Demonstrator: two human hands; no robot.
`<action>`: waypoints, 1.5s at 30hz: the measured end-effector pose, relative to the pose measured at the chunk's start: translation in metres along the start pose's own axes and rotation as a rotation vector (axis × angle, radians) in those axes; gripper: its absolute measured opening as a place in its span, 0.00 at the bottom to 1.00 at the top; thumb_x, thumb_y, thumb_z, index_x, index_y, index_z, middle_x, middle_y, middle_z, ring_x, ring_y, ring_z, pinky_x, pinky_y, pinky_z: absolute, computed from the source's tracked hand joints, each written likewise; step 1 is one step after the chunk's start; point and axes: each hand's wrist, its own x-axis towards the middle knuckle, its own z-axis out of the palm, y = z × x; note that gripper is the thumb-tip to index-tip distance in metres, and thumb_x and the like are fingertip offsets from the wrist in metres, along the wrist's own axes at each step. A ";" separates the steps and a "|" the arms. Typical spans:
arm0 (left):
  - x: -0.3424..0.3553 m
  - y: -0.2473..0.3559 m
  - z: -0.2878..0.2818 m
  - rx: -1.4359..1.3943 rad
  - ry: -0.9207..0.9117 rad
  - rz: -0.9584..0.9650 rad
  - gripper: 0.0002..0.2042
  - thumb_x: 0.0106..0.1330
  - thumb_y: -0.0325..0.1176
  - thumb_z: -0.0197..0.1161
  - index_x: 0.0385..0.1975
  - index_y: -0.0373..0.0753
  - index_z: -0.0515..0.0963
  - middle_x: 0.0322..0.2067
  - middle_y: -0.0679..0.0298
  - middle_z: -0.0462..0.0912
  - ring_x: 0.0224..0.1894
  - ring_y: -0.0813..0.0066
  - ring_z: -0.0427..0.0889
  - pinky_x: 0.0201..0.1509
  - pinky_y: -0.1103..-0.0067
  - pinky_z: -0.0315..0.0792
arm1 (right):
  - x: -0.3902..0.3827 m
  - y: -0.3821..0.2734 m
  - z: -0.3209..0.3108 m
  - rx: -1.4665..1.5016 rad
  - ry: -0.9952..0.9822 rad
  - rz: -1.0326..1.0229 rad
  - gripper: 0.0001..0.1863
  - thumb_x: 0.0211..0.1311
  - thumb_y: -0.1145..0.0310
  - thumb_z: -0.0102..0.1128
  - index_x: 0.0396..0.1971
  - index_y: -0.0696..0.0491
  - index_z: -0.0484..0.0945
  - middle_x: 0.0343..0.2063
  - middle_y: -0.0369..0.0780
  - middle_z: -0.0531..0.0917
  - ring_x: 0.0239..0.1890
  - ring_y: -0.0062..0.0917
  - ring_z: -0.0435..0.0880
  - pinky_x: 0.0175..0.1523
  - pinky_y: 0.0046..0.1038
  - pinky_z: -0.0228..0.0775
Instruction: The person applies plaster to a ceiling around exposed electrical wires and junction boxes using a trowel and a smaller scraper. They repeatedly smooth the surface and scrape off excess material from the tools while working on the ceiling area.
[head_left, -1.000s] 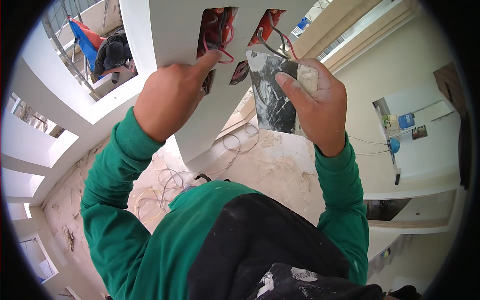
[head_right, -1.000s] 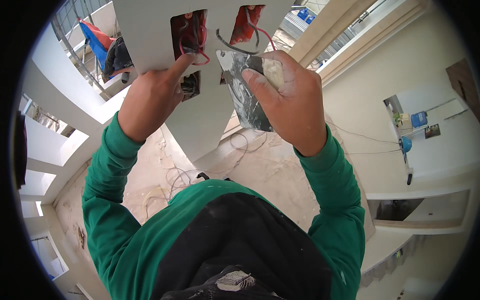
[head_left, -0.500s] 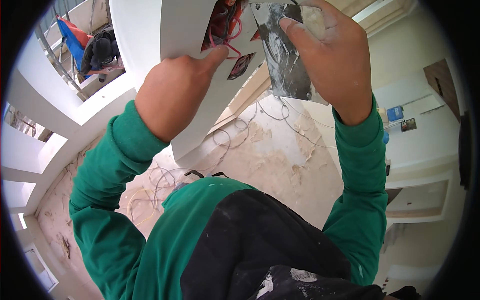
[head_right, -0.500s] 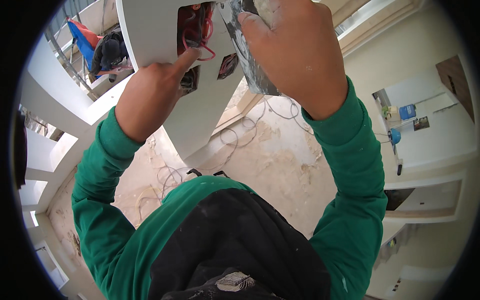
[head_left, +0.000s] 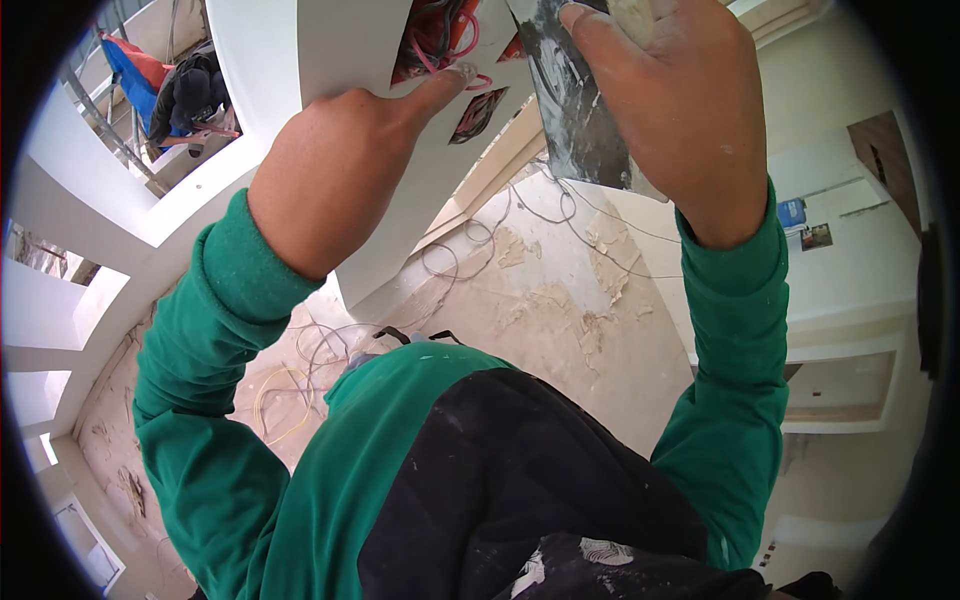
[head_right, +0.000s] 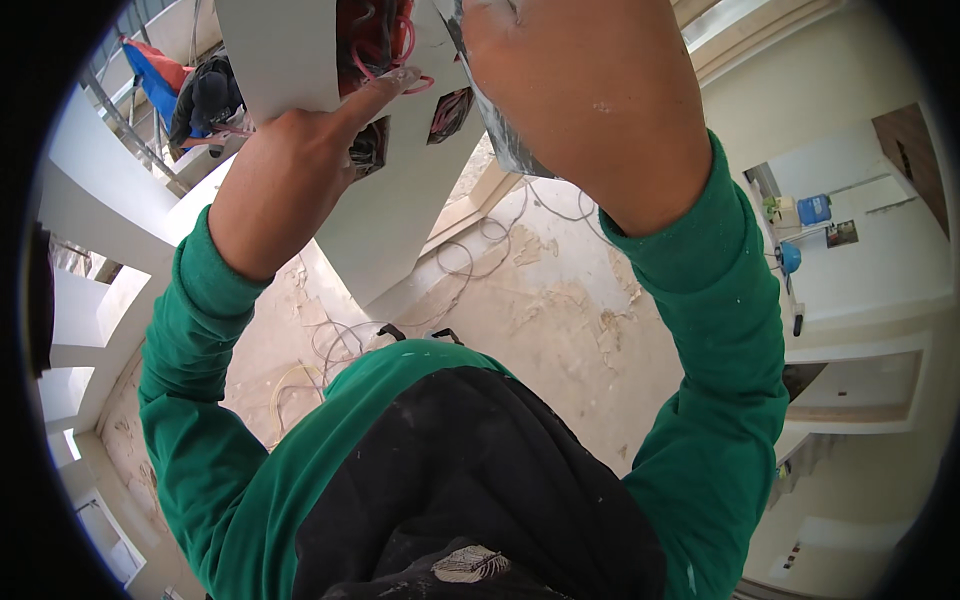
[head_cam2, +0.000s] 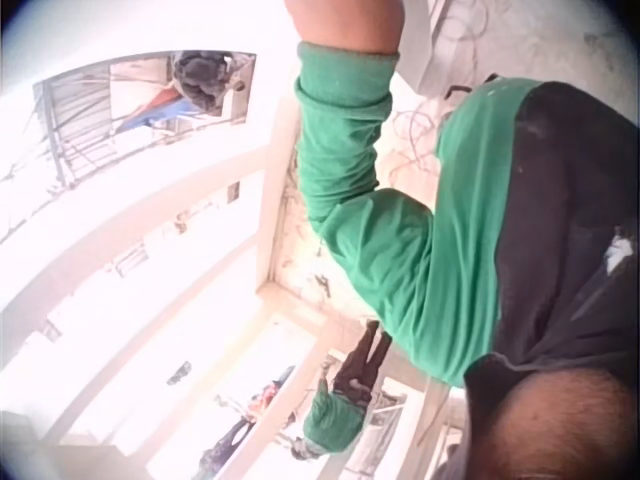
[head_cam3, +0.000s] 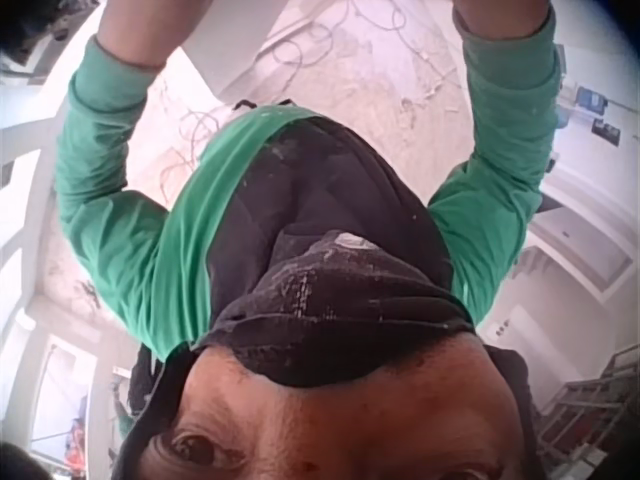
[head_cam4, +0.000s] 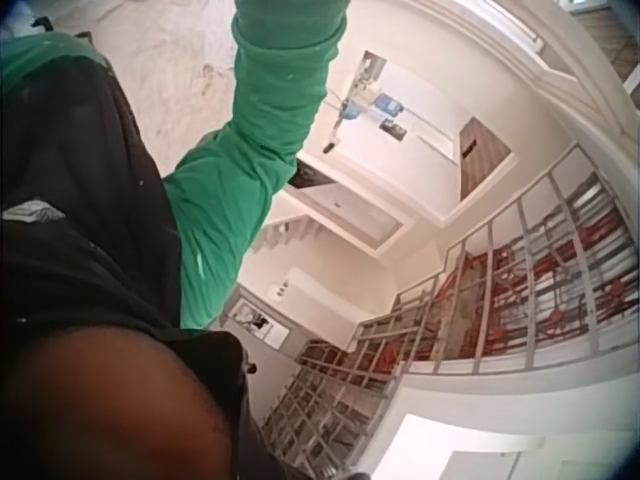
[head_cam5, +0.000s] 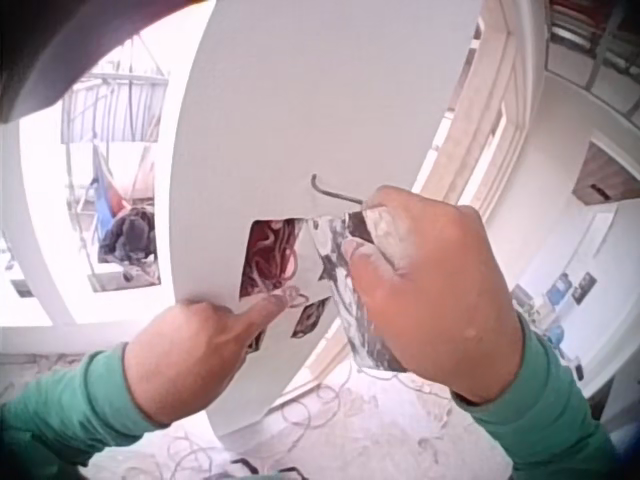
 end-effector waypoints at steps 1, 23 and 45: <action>0.000 -0.001 0.000 0.002 -0.006 -0.002 0.25 0.55 0.20 0.58 0.54 0.47 0.76 0.21 0.52 0.78 0.26 0.52 0.83 0.29 0.65 0.78 | 0.003 -0.005 -0.001 -0.037 -0.020 -0.009 0.05 0.53 0.76 0.59 0.27 0.64 0.76 0.19 0.54 0.78 0.22 0.44 0.79 0.30 0.33 0.70; 0.000 0.000 -0.004 -0.041 0.012 0.018 0.22 0.55 0.21 0.59 0.52 0.45 0.77 0.21 0.53 0.78 0.26 0.53 0.82 0.28 0.65 0.78 | 0.009 -0.061 -0.026 -0.002 -0.147 0.051 0.05 0.52 0.78 0.54 0.24 0.65 0.74 0.21 0.59 0.77 0.25 0.53 0.79 0.32 0.40 0.70; -0.006 -0.005 -0.003 -0.041 0.030 -0.014 0.19 0.57 0.23 0.60 0.50 0.46 0.79 0.22 0.54 0.81 0.27 0.54 0.84 0.29 0.67 0.79 | 0.015 -0.031 0.012 -0.212 -0.201 0.064 0.04 0.52 0.79 0.54 0.25 0.65 0.73 0.20 0.59 0.77 0.29 0.57 0.80 0.34 0.43 0.72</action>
